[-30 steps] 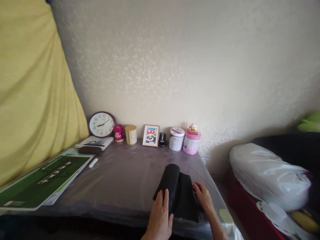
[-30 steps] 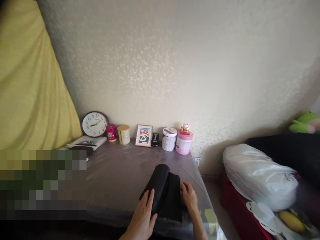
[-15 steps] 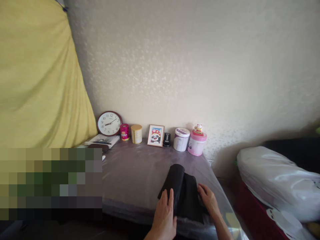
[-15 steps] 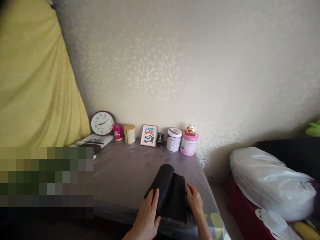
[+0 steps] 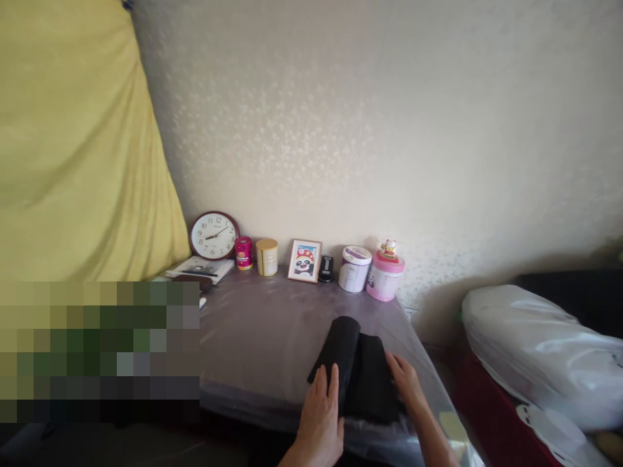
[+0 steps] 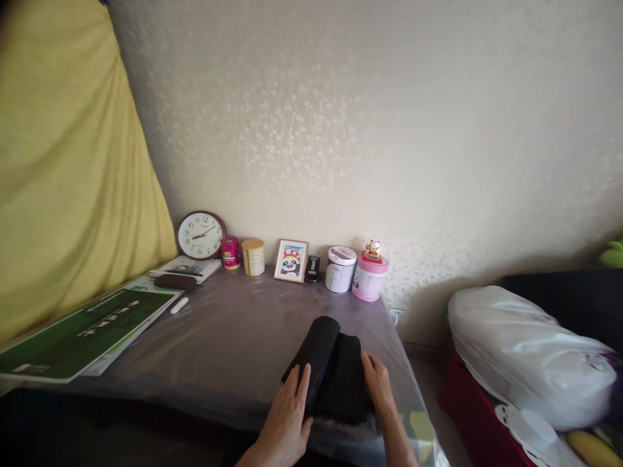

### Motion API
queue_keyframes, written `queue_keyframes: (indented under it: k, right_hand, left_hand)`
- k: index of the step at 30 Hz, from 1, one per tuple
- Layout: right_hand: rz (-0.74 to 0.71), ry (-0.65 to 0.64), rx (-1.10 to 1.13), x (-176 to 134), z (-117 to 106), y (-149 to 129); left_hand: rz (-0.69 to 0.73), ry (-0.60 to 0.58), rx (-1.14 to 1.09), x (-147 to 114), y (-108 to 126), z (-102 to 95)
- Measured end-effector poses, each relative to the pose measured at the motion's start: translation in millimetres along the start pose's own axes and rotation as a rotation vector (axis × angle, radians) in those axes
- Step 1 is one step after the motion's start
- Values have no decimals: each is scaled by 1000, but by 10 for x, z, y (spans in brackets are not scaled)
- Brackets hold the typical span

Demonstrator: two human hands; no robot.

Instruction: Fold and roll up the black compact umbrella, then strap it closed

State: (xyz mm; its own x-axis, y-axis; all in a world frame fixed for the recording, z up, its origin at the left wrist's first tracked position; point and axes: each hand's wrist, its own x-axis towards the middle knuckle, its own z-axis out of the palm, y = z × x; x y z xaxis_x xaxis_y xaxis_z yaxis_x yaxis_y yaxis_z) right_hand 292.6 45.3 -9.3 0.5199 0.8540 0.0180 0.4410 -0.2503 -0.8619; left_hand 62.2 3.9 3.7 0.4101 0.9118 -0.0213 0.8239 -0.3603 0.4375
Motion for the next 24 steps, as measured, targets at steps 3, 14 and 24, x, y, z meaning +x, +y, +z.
queue_keyframes:
  k: [3, 14, 24]
  right_hand:
    - [-4, -21, -26, -2, 51, -98]
    - [-147, 159, -372, 72, 158, 133]
    - [-140, 70, -93, 47, 75, -22]
  left_hand:
    - [-4, -23, 15, -10, 27, -34]
    - [-50, -51, -54, 33, 23, -3]
    - [-60, -59, -30, 29, 59, -16]
